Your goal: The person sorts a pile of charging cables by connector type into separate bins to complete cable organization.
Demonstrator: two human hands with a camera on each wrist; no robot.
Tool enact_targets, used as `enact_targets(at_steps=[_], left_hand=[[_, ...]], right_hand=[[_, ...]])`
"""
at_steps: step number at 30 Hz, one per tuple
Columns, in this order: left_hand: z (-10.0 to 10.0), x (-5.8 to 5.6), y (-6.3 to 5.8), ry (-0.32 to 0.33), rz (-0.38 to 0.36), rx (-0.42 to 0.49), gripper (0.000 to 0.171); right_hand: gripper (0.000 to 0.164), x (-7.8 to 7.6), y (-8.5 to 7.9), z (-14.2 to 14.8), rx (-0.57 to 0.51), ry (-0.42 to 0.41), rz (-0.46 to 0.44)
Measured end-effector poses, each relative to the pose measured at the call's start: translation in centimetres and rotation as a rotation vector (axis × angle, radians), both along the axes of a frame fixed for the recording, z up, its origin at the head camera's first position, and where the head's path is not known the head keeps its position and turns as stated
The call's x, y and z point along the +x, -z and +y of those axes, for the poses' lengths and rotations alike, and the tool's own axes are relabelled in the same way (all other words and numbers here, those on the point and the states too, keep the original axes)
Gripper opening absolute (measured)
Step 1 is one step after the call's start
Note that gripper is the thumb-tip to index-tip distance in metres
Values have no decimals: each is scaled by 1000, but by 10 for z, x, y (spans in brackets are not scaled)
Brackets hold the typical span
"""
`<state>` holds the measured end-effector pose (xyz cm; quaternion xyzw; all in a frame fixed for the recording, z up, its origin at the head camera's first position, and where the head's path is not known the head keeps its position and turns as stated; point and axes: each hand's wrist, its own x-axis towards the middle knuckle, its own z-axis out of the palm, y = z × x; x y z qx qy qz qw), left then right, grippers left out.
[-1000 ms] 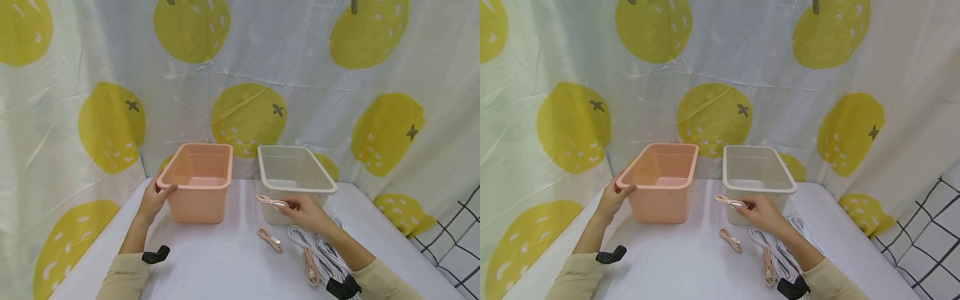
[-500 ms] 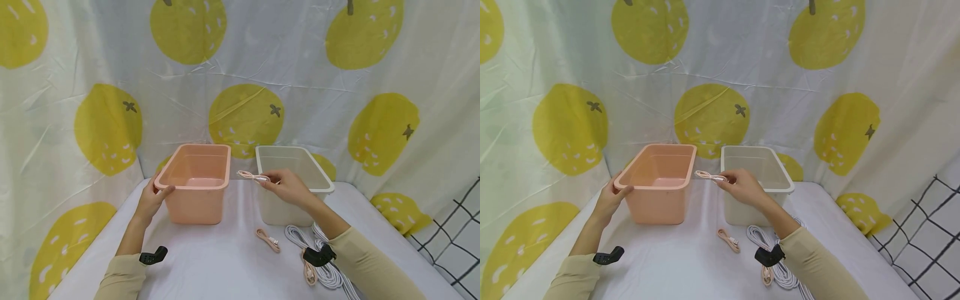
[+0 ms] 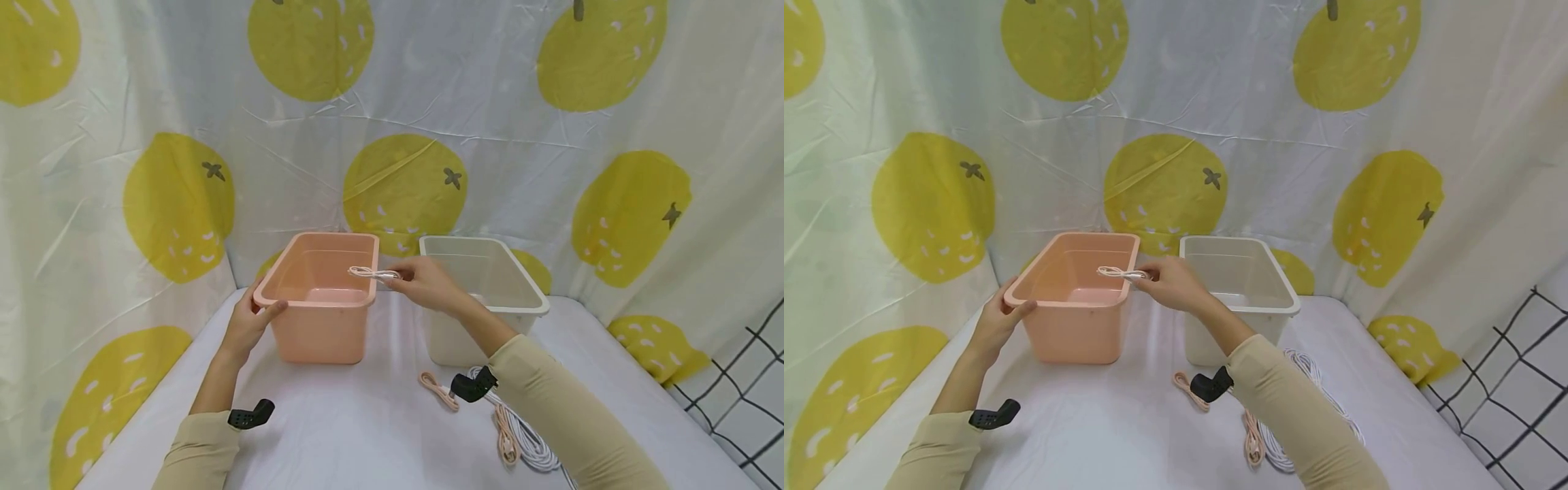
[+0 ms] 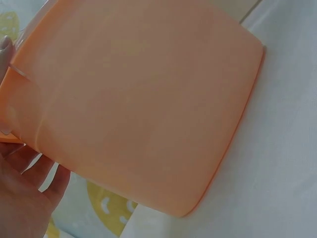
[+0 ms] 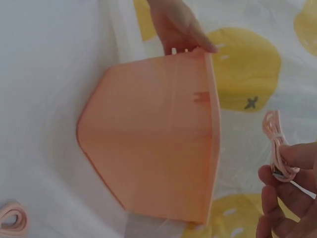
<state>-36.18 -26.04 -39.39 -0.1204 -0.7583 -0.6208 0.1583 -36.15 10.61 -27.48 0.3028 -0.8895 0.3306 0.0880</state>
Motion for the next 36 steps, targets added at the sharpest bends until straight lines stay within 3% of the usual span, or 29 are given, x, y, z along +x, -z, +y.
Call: enact_targets(at_steps=[8, 15, 18, 24, 36], left_hand=[[-1, 0, 0, 4, 1, -11, 87], [-3, 0, 0, 11, -10, -7, 88], [-2, 0, 0, 10, -13, -7, 88], [-3, 0, -1, 5, -6, -17, 88], [-2, -1, 0, 11, 2, -22, 88]], right_hand=[[28, -12, 0, -28, -15, -20, -15], [22, -25, 2, -57, 4, 15, 63], [30, -29, 3, -67, -4, 16, 33], [55, -29, 2, -71, -21, 11, -31], [50, -20, 2, -67, -25, -22, -42]])
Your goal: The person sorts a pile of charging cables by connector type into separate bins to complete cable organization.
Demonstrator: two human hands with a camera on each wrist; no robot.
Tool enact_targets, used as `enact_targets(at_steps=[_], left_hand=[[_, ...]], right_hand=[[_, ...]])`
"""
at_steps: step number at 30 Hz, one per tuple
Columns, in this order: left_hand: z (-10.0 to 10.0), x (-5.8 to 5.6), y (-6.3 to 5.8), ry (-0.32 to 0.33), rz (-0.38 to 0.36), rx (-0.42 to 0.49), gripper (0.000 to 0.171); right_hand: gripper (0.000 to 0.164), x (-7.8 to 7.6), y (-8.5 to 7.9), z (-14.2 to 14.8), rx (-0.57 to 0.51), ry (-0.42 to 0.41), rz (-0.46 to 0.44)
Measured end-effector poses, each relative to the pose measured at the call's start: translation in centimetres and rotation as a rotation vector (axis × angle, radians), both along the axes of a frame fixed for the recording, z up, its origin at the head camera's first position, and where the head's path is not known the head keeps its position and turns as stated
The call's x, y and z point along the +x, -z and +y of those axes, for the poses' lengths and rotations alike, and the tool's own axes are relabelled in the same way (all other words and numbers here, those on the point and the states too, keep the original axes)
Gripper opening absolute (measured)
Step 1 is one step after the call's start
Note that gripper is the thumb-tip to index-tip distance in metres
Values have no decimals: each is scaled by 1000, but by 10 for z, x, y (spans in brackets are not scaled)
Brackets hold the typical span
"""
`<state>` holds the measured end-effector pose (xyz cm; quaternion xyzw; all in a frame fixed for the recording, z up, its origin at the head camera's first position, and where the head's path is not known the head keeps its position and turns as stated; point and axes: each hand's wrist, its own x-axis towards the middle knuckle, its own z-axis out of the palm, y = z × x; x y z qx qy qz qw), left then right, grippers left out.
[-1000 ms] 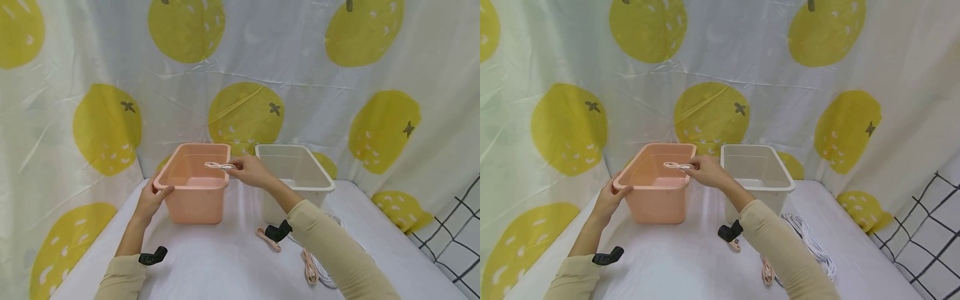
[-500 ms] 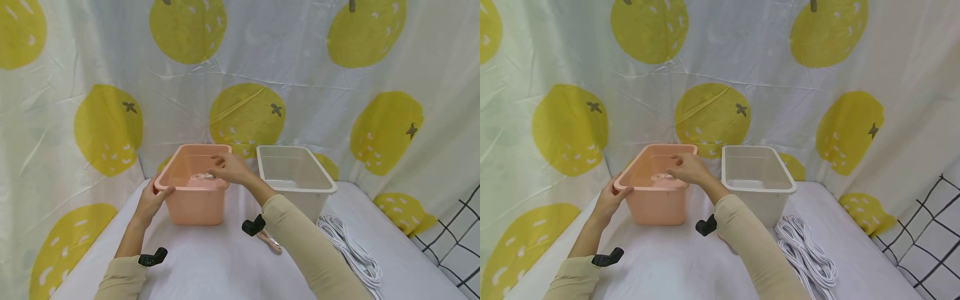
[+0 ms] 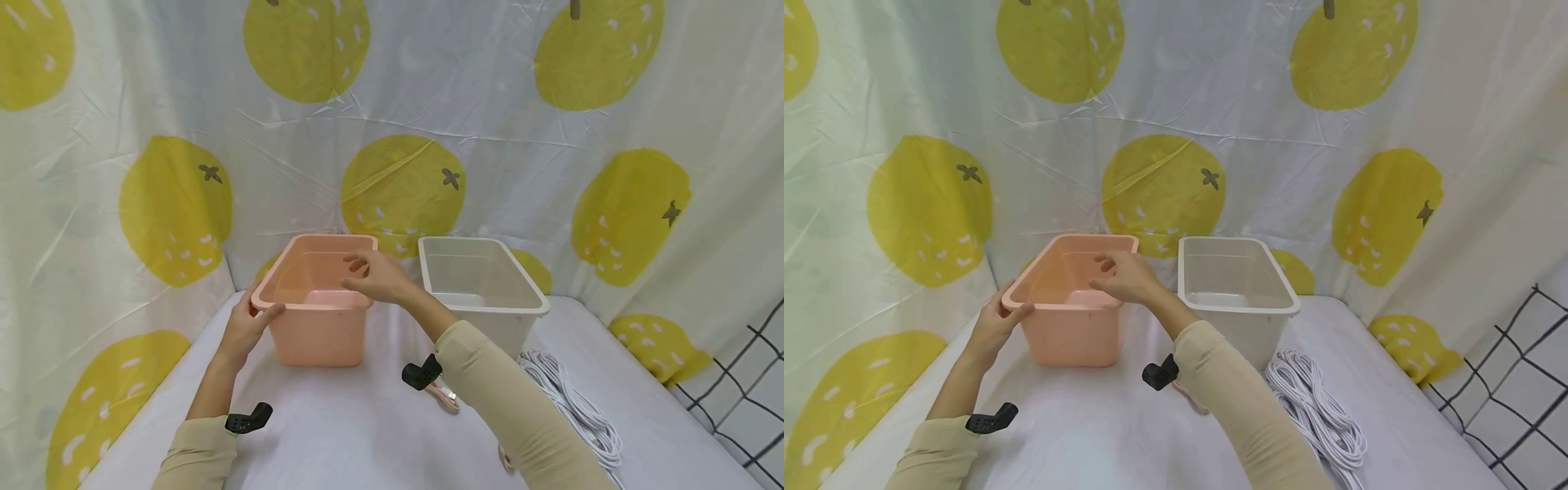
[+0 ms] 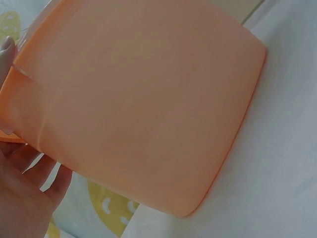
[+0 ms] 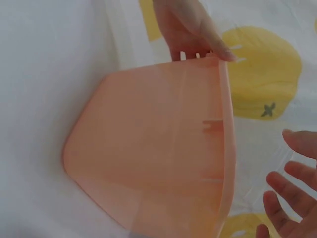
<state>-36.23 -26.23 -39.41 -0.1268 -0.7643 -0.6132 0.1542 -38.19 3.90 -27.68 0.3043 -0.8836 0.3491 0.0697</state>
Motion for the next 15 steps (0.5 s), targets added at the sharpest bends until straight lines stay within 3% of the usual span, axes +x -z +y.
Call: enact_targets(at_steps=[7, 15], left_hand=[[1, 0, 0, 3, -10, 3, 89], [0, 1, -1, -11, -19, -3, 89]], right_hand=[[50, 4, 2, 10, -27, -33, 30], [48, 11, 9, 28, -102, 18, 28]])
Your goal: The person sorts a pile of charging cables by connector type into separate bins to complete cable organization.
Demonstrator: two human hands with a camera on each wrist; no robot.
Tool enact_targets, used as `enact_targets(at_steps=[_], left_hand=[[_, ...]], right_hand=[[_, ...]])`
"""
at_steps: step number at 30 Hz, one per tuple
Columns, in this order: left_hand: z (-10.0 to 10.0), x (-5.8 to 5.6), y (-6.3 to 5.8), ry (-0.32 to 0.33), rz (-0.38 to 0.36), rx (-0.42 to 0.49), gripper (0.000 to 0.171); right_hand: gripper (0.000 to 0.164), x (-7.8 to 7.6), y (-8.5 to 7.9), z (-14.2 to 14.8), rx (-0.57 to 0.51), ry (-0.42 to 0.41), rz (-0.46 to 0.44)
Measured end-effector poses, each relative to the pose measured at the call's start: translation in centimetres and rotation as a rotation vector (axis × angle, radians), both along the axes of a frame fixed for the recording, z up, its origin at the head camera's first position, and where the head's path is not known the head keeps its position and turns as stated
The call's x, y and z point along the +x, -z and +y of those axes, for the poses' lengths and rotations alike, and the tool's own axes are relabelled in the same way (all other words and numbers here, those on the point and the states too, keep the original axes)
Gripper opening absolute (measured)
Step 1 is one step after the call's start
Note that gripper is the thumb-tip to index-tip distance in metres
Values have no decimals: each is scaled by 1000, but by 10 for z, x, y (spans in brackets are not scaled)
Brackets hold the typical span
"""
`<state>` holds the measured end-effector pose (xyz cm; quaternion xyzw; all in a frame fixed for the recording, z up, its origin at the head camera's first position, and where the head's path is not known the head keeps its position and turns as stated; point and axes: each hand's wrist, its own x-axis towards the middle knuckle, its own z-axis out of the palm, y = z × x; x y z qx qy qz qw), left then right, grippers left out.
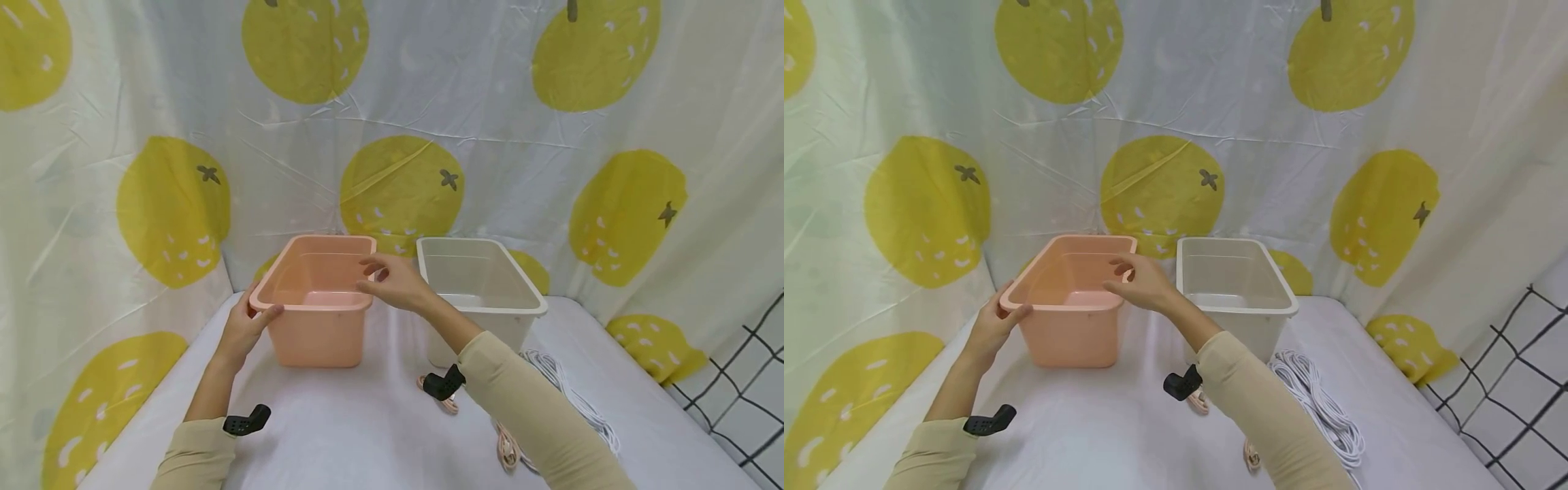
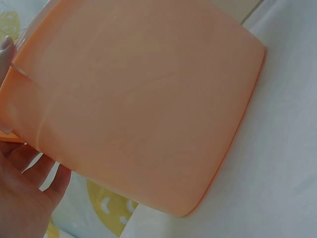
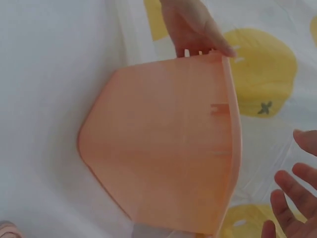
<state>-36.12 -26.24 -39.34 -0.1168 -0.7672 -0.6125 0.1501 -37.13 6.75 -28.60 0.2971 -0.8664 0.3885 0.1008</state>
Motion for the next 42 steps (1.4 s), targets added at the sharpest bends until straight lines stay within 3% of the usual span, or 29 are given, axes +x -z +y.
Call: enact_targets(at_steps=[15, 27, 34, 42], left_hand=[[1, 0, -1, 7, -11, 0, 88], [0, -1, 1, -3, -27, 2, 90], [-4, 5, -2, 10, 5, 15, 87], [-1, 1, 0, 18, 13, 23, 87]], right_hand=[[53, 9, 25, 26, -9, 16, 14], [50, 19, 30, 49, -13, 11, 65], [48, 26, 33, 53, -29, -54, 128], [49, 41, 35, 64, -12, -30, 145]])
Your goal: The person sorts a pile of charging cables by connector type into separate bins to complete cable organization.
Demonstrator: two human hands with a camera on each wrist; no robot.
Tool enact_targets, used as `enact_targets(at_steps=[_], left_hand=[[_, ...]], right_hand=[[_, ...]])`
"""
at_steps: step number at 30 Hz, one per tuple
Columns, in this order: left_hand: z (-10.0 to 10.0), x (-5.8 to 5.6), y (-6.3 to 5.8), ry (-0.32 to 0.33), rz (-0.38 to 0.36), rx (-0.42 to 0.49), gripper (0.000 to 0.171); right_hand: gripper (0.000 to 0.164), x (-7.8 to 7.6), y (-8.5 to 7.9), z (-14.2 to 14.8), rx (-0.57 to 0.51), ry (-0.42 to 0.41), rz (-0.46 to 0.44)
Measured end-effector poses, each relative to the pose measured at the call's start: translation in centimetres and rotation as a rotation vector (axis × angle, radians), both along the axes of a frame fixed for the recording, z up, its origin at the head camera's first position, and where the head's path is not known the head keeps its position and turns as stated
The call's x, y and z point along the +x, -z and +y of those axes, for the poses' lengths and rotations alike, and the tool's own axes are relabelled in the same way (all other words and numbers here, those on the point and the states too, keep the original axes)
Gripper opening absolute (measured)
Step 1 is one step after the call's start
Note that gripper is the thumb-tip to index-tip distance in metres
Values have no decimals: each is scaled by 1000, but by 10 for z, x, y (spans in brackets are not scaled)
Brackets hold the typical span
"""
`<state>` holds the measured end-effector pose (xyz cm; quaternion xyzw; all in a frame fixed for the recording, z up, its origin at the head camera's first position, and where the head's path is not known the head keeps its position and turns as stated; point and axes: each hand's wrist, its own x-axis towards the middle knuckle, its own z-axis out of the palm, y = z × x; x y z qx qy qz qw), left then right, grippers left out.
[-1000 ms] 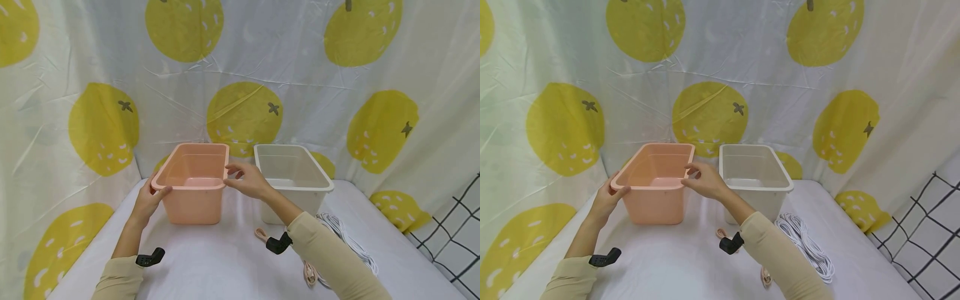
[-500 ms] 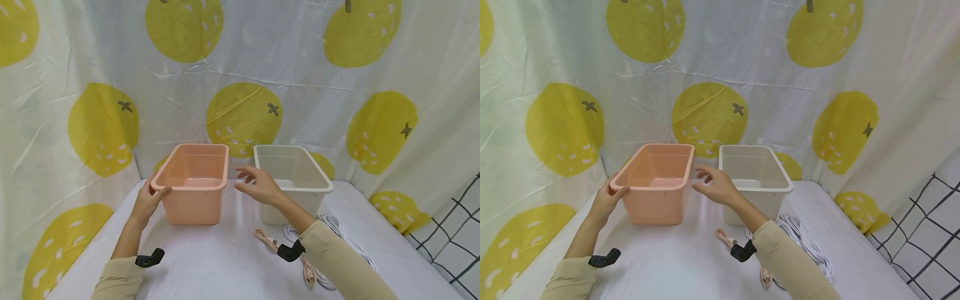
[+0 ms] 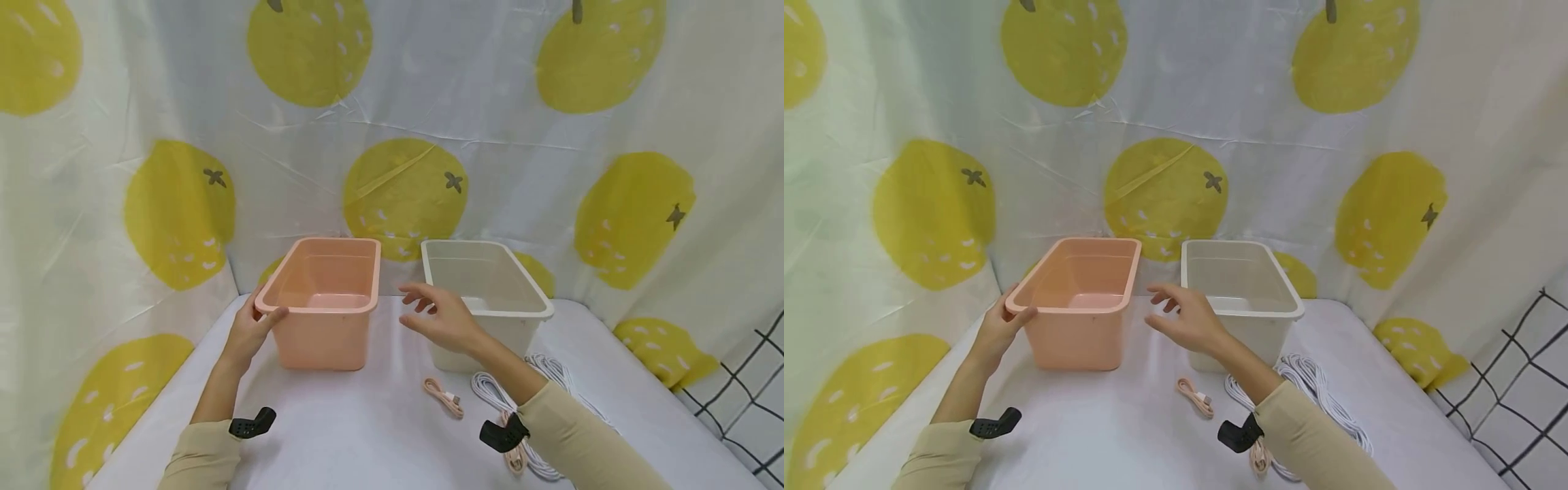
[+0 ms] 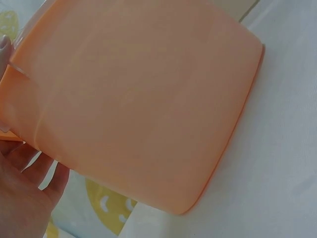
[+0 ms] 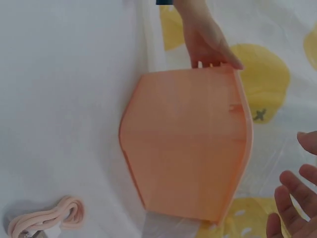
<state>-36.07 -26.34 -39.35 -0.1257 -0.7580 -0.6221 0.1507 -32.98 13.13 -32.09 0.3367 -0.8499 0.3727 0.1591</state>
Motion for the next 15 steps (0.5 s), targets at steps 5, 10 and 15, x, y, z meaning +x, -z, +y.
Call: enact_targets(at_steps=[5, 10, 15], left_hand=[[3, -1, 1, 8, 15, 8, 86], [2, -1, 1, 9, 11, -1, 87], [1, -2, 3, 1, 13, -15, 87]], right_hand=[[47, 10, 8, 10, 19, -9, 12], [46, 18, 23, 19, 41, -11, 1], [46, 22, 37, 30, 25, -3, -20]])
